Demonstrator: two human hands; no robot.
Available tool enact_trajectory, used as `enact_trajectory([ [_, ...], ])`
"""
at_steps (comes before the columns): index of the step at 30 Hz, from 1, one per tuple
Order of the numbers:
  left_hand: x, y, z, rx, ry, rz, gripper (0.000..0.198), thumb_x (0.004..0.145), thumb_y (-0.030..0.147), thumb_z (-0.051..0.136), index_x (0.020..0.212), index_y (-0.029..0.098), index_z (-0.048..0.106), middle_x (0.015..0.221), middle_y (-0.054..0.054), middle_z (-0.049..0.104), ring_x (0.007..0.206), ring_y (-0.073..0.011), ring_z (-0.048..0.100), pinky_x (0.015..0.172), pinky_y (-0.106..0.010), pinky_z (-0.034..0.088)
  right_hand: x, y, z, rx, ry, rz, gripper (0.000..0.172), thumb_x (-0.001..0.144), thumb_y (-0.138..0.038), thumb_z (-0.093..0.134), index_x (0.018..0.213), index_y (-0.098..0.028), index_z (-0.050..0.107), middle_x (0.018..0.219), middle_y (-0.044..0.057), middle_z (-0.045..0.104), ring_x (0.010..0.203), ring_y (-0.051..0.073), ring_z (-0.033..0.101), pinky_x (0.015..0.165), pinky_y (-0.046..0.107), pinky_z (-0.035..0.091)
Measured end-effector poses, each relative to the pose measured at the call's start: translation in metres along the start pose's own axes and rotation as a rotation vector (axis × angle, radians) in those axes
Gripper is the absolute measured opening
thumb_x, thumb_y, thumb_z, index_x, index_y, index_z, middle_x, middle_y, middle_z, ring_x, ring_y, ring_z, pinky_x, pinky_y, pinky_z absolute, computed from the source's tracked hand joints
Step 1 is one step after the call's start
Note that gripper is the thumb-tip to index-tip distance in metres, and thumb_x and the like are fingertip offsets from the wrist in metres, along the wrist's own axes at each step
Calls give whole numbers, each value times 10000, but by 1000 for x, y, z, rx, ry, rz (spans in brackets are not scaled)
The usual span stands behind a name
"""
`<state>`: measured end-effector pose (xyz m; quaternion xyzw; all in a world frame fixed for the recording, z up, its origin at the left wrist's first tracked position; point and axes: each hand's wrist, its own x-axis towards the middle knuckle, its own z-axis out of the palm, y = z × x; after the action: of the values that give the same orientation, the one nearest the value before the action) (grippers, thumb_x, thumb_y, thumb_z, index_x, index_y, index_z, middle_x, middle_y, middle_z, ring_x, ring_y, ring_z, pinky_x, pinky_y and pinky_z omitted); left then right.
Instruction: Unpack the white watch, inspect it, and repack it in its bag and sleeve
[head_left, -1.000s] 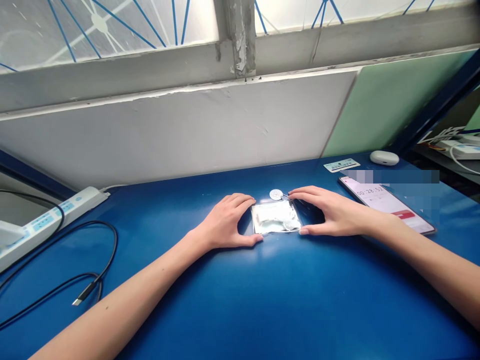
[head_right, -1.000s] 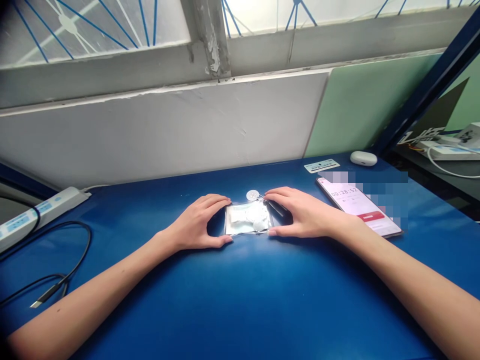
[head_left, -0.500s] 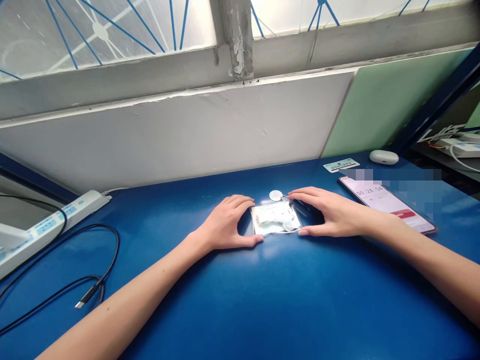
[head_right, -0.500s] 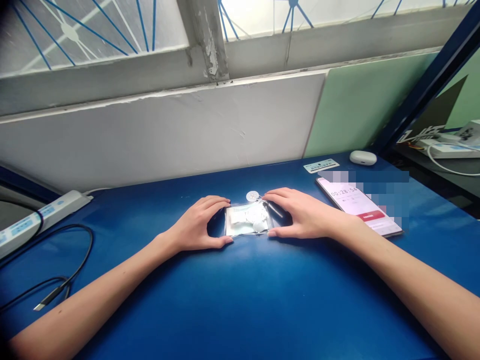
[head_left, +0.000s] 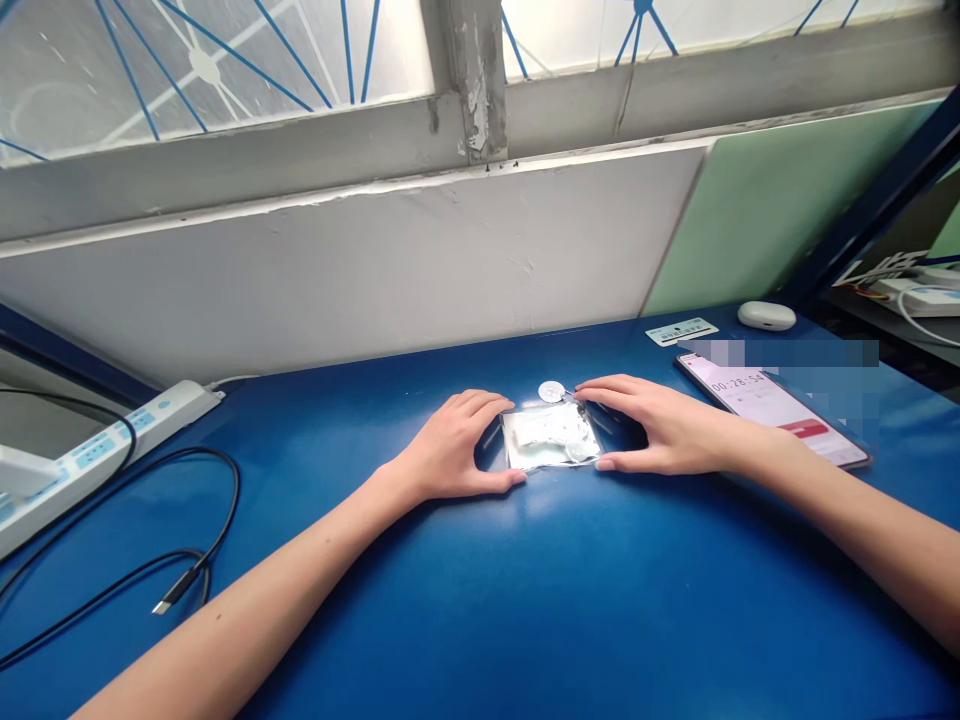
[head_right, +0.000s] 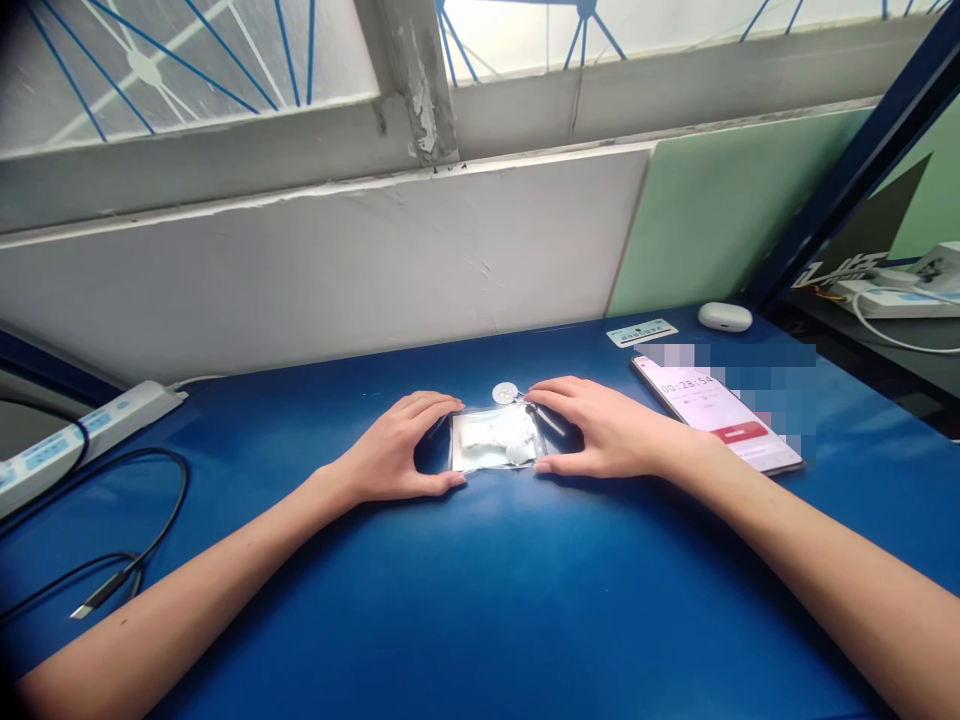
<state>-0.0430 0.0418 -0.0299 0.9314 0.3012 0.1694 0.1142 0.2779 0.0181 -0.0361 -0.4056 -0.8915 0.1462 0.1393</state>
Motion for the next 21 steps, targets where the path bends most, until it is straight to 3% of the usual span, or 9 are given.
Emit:
enact_trajectory([
  [21,0,6,0,28,-55,-34,678,782,560,725,1322,171,594,1398,-172,545,1307,-357,488,1097,-512,431,-1,1,2,-20,4,1,771,832,-593,659,1495,-246,473,1506,156,508,1328,411,507,1053,591,460],
])
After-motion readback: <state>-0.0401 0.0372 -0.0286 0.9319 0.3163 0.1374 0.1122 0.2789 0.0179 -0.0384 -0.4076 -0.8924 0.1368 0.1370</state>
